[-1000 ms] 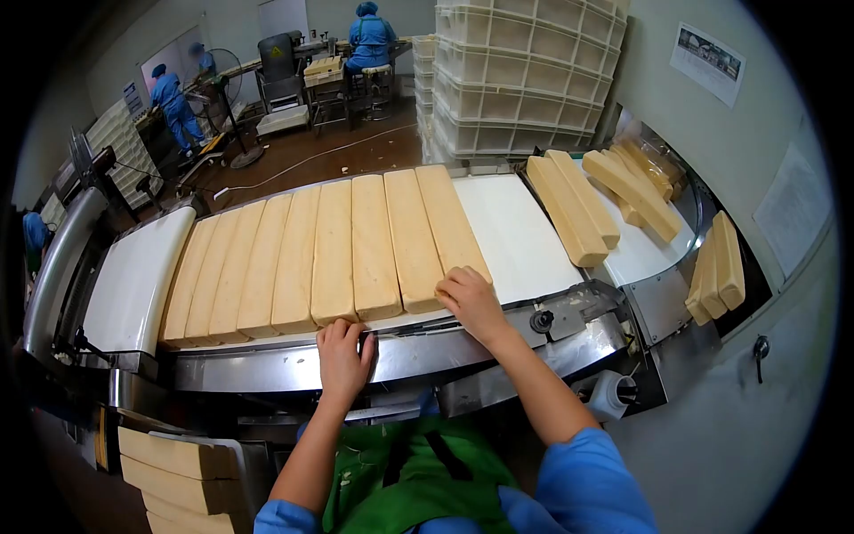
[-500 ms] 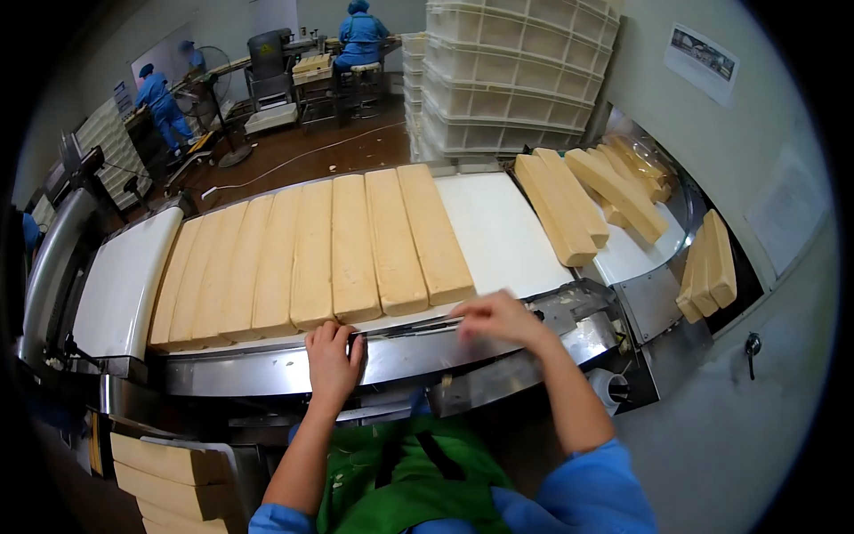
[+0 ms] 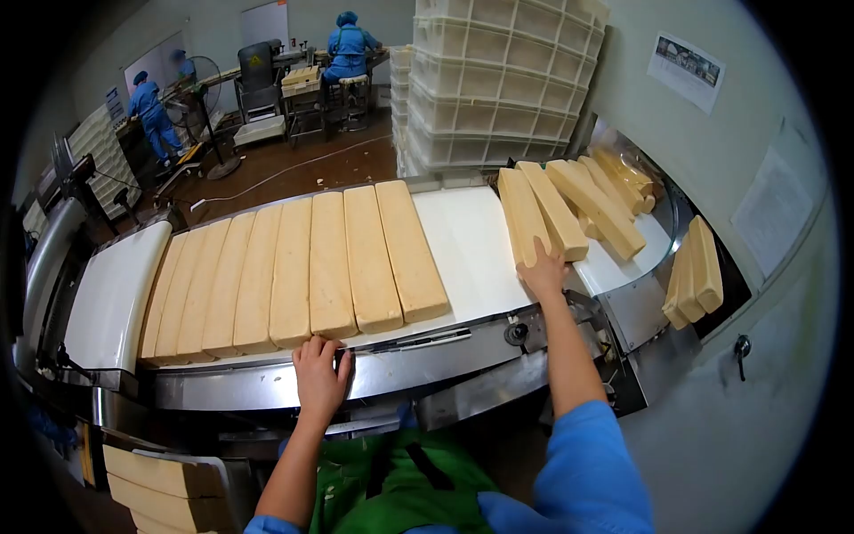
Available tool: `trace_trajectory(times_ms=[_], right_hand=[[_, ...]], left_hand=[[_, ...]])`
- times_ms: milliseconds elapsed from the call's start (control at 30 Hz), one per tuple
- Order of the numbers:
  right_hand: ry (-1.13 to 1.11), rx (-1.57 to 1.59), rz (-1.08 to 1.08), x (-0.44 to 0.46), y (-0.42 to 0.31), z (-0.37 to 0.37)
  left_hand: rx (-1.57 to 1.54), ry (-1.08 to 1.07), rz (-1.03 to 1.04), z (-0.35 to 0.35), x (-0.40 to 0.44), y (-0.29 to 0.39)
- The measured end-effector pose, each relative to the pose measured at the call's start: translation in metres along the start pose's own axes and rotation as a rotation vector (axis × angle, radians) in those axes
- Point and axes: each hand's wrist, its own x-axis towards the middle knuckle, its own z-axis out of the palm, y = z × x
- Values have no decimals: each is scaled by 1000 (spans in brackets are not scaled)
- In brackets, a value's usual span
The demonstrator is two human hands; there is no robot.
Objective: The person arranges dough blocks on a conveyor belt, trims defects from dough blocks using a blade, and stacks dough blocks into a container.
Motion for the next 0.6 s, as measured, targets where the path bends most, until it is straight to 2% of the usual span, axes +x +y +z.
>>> trace_trajectory(times_ms=[100, 200, 267, 300, 367, 500, 567, 600], right_hand=[[71, 57, 6, -24, -19, 6], [30, 169, -78, -63, -41, -5], [-7, 300, -262, -81, -55, -16], [-9, 299, -258, -84, -62, -12], [4, 399, -493, -90, -80, -5], [-31, 324, -487, -94, -121, -10], [-314, 479, -478, -75, -106, -13], [-469, 977, -259, -61, -95, -8]], left_hand=[[-8, 4, -2, -2, 0, 2], [-4, -9, -17, -3, 1, 5], [0, -25, -21, -3, 2, 5], [-2, -24, -19, -3, 3, 5], [-6, -32, -8, -3, 2, 5], [7, -23, -3, -2, 2, 3], [12, -41, -17, -3, 2, 4], [12, -40, -20, -3, 2, 4]])
